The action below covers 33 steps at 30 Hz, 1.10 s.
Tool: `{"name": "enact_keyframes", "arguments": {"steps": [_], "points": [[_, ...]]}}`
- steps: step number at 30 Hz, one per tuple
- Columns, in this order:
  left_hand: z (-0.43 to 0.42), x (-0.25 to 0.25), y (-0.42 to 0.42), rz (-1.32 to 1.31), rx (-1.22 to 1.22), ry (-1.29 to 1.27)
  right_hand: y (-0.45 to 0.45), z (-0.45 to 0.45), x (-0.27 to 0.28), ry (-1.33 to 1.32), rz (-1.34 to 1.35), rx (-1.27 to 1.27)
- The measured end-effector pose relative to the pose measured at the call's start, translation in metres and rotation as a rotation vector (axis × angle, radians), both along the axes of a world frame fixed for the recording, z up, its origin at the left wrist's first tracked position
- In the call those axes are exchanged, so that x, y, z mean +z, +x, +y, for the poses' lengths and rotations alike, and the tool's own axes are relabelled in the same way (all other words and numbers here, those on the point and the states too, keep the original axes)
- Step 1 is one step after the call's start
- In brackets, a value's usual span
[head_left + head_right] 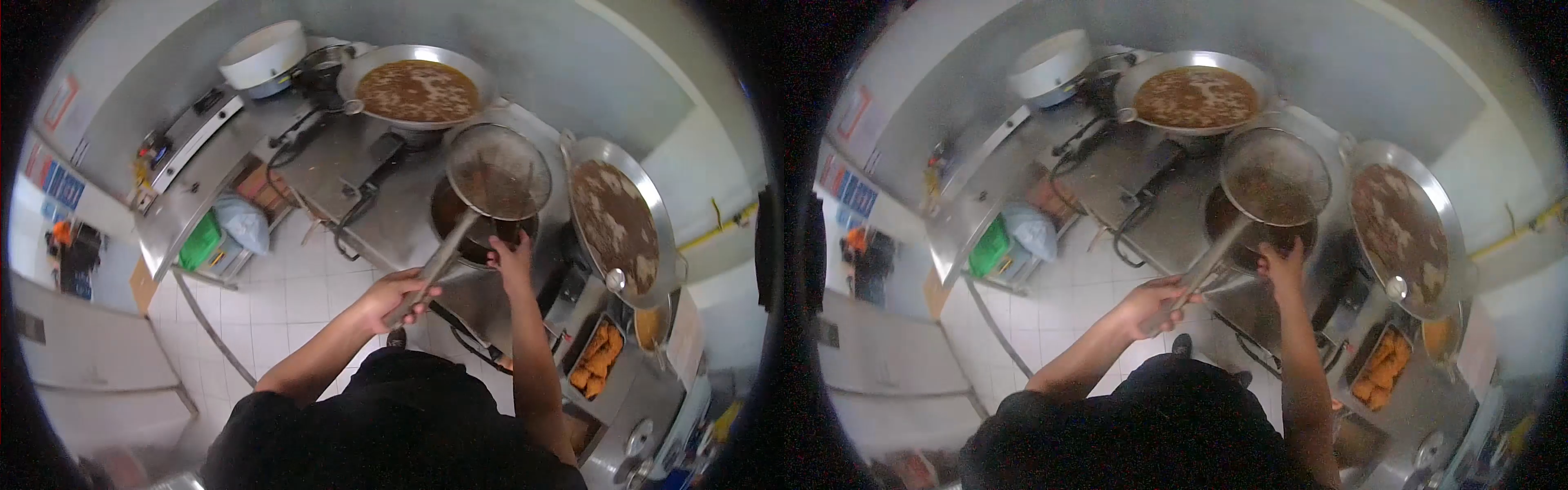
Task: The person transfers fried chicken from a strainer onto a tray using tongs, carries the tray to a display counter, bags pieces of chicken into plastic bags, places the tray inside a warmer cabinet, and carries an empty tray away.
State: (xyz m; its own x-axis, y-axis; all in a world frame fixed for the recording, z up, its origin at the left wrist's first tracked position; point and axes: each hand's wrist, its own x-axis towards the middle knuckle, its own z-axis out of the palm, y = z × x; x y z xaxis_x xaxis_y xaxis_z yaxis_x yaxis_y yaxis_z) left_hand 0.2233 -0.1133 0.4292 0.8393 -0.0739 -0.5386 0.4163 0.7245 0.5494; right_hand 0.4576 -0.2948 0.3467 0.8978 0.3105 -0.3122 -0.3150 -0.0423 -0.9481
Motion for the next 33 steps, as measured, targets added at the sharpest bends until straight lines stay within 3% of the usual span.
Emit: {"name": "enact_keyframes", "arguments": {"steps": [4,13,16,23,29,33], "points": [[0.005,0.017,-0.028,0.018,-0.009,-0.035,-0.022,-0.009,0.005,0.103,0.097,0.015],[-0.013,0.124,-0.017,0.137,-0.017,-0.146,-0.061,-0.024,0.053,0.470,0.269,0.008],[-0.016,0.115,0.000,0.189,0.028,-0.330,-0.063,-0.024,0.050,0.613,0.293,0.051],[-0.026,0.094,0.027,0.116,-0.001,-0.251,-0.044,-0.015,0.018,0.551,0.284,-0.005],[-0.010,0.075,0.058,0.107,-0.033,-0.387,0.000,-0.009,-0.008,0.453,0.274,-0.104],[0.000,0.045,0.074,-0.010,-0.105,-0.340,0.031,-0.012,-0.033,0.570,0.279,-0.191]]}}
